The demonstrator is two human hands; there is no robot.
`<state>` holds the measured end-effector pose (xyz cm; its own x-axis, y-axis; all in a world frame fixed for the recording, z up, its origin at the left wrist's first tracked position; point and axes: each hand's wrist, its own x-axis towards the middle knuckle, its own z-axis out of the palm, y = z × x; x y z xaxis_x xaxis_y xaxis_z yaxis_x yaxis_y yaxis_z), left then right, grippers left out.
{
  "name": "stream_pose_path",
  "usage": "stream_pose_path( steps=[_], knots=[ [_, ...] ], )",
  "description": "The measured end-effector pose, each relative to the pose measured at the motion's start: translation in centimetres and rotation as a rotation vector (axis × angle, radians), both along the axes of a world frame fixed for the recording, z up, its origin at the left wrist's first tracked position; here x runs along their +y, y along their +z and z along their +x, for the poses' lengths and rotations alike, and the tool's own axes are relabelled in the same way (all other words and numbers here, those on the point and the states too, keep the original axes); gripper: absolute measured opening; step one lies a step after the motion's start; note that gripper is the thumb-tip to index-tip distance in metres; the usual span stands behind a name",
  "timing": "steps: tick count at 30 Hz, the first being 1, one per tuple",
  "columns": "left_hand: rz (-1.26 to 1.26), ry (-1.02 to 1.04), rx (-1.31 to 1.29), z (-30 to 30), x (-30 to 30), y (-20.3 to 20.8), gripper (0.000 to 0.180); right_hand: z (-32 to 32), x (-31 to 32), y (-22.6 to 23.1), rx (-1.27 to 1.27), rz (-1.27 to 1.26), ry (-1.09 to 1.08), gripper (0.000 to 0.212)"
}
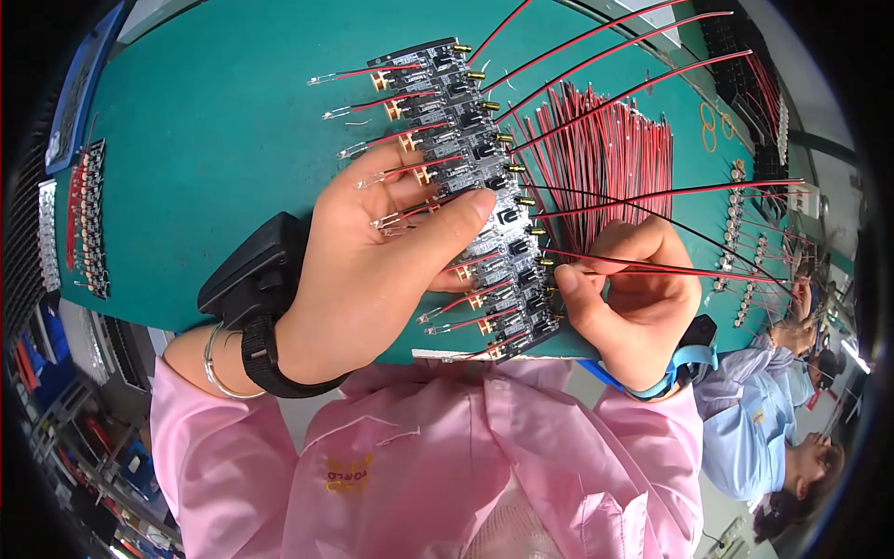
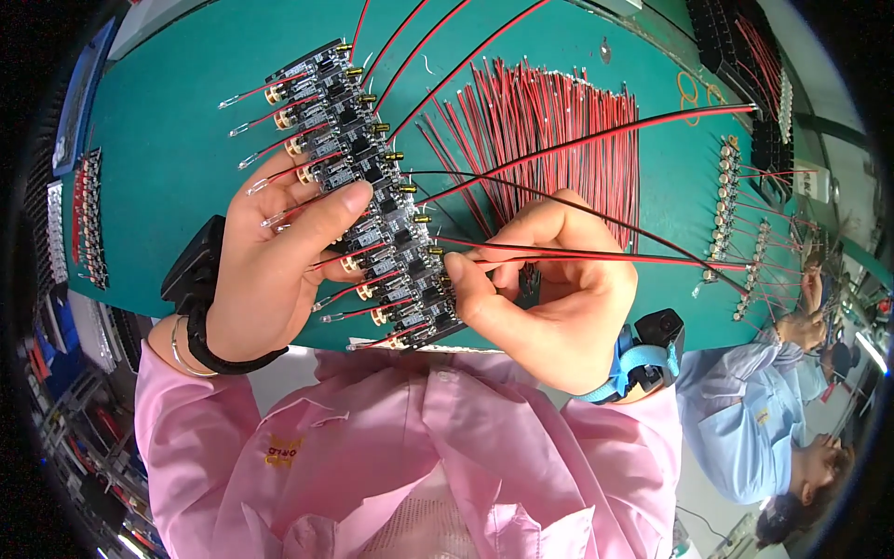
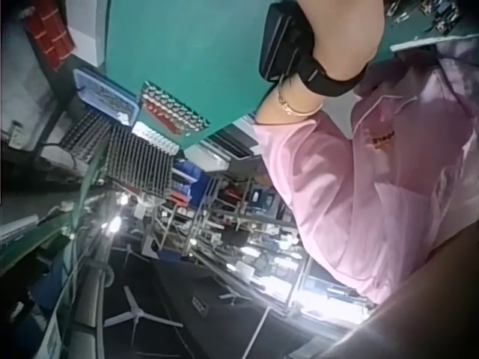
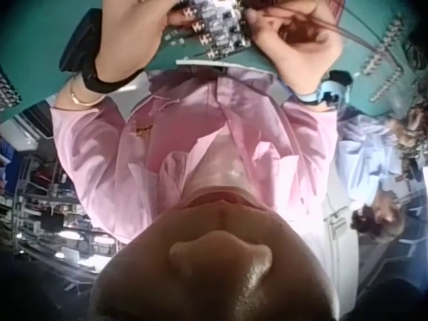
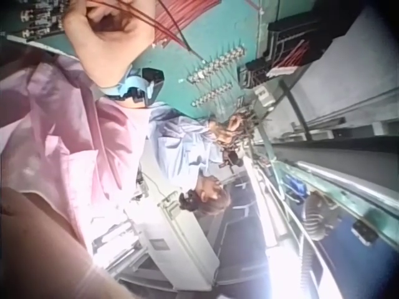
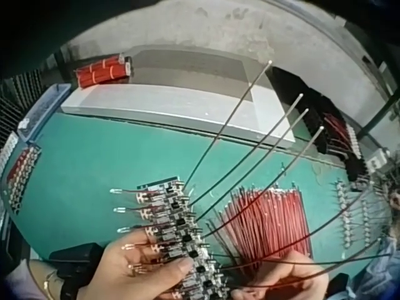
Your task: The person picks up red and black wires from a pile and inserts them into a circuit board strip. After filling the strip with wires, the person places it on the table and picks up a new circuit board strip to continue the process.
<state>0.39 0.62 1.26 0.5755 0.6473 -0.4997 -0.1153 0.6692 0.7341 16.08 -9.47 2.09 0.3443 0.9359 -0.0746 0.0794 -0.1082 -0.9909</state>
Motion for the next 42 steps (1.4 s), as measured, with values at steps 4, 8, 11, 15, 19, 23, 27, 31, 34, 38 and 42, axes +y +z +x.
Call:
stream_pose_path(
  steps=[4, 8, 11, 15, 19, 23, 27, 31, 34, 38, 42],
  knots=[
    [-0.004, 0.007, -0.003, -0.1, 0.0, 0.0, 0.03, -0.2, -0.1, -0.1, -0.035, 0.029, -0.012, 0.022],
    [-0.009, 0.017, -0.014, -0.1, 0.0, -0.1, 0.03, -0.3, -0.1, -0.1, -0.09, 0.044, -0.015, 0.023],
    [-0.008, 0.024, -0.013, 0.0, -0.1, 0.0, 0.03, -0.4, 0.0, 0.0, -0.119, 0.065, -0.014, 0.024],
    [0.007, 0.036, -0.013, -0.1, -0.2, -0.2, 0.03, -0.3, -0.1, 0.1, -0.125, 0.054, 0.007, 0.024],
    [0.003, 0.024, -0.006, -0.1, -0.1, -0.2, 0.03, -0.1, -0.1, 0.0, -0.163, 0.048, 0.079, 0.026],
    [0.014, 0.014, -0.004, -0.2, -0.1, -0.3, 0.029, -0.4, -0.1, -0.3, -0.197, 0.105, 0.025, 0.024],
    [0.011, 0.008, -0.01, -0.2, -0.1, 0.0, 0.029, -0.3, -0.1, -0.6, -0.305, 0.193, 0.079, 0.025],
    [0.017, 0.003, 0.025, -0.1, 0.0, 0.0, 0.028, -0.4, -0.1, 0.0, -0.286, 0.049, 0.101, 0.027],
    [0.023, 0.005, 0.011, -0.1, 0.0, -0.2, 0.028, -0.5, 0.5, 0.7, -0.022, -0.123, -0.056, 0.025],
    [0.023, 0.009, -0.006, -0.3, 0.2, -0.4, 0.028, 2.2, 0.3, 2.0, -0.078, -0.202, 0.071, 0.024],
    [0.002, 0.019, -0.034, -0.3, 0.2, -0.1, 0.028, 3.7, 0.5, 0.2, -0.856, 0.068, 0.368, 0.019]
  ],
)
